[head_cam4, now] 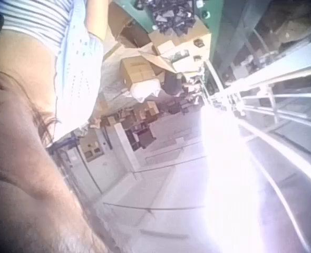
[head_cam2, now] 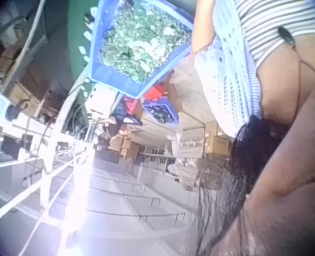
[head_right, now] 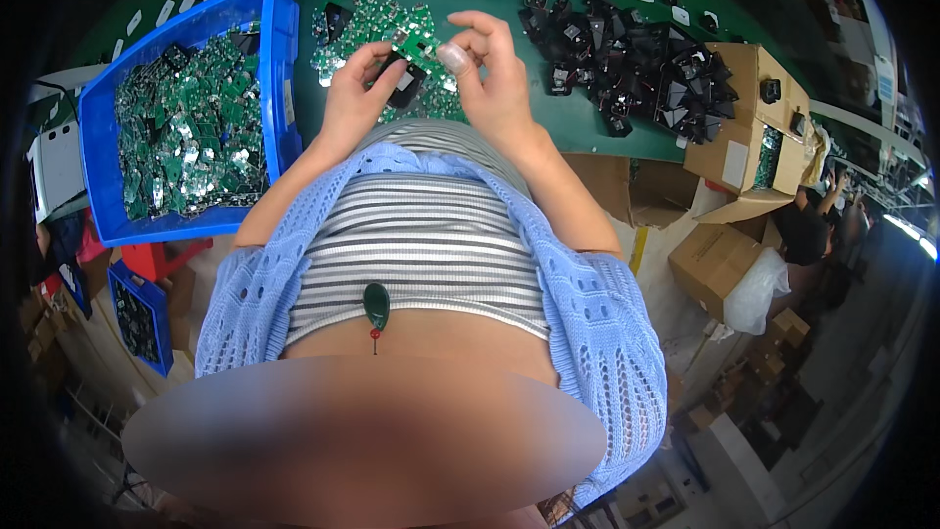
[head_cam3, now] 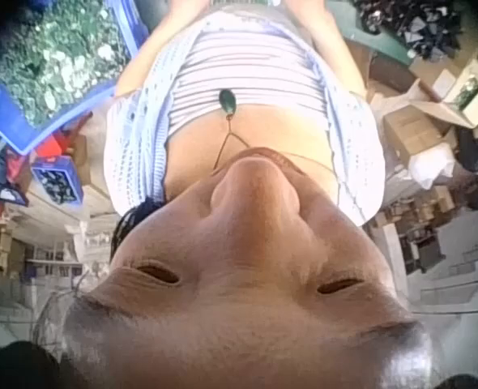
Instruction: The person picks up a circuit board and a black plastic housing, fits the board into the housing, and presses them together. They then pick up a small white component, insert it into the assembly, and place the unit onto the work surface.
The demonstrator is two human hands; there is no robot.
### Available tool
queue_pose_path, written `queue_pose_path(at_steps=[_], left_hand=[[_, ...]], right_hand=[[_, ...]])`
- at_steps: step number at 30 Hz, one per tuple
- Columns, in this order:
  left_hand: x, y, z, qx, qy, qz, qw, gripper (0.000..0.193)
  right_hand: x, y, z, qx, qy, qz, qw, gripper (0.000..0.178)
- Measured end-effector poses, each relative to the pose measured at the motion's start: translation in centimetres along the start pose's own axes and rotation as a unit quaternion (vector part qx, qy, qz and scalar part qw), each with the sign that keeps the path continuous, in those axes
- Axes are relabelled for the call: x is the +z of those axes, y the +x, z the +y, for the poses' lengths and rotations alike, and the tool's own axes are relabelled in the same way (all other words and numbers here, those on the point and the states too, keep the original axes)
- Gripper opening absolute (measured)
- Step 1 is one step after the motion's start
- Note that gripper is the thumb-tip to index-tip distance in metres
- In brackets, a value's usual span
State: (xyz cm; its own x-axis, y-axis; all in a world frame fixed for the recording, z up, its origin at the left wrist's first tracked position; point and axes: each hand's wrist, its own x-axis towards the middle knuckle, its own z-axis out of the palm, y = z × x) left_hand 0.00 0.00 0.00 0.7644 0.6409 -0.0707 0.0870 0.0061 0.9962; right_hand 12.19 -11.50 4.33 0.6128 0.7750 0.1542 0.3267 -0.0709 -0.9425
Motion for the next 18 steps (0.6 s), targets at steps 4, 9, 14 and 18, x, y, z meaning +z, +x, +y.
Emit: queue_pose_path(at_steps=[4, 9, 14, 18], left_hand=[[-0.2, 0.2, -0.6, -0.007, 0.007, 0.0, 1.0, 0.022], [-0.2, 0.5, 0.7, -0.032, -0.058, -0.012, 0.998, 0.02], [-0.2, 0.4, 0.2, -0.024, -0.041, -0.007, 0.999, 0.019], [0.0, 0.3, -0.2, -0.002, -0.018, 0.004, 1.0, 0.021]], right_hand=[[0.0, 0.0, -0.3, -0.102, -0.07, -0.05, 0.991, 0.03], [0.2, -0.2, -1.5, -0.156, -0.057, -0.081, 0.983, 0.029], [0.1, 0.5, -1.1, -0.126, -0.015, -0.032, 0.991, 0.029], [0.1, 0.6, -0.7, -0.096, -0.015, -0.035, 0.995, 0.03]])
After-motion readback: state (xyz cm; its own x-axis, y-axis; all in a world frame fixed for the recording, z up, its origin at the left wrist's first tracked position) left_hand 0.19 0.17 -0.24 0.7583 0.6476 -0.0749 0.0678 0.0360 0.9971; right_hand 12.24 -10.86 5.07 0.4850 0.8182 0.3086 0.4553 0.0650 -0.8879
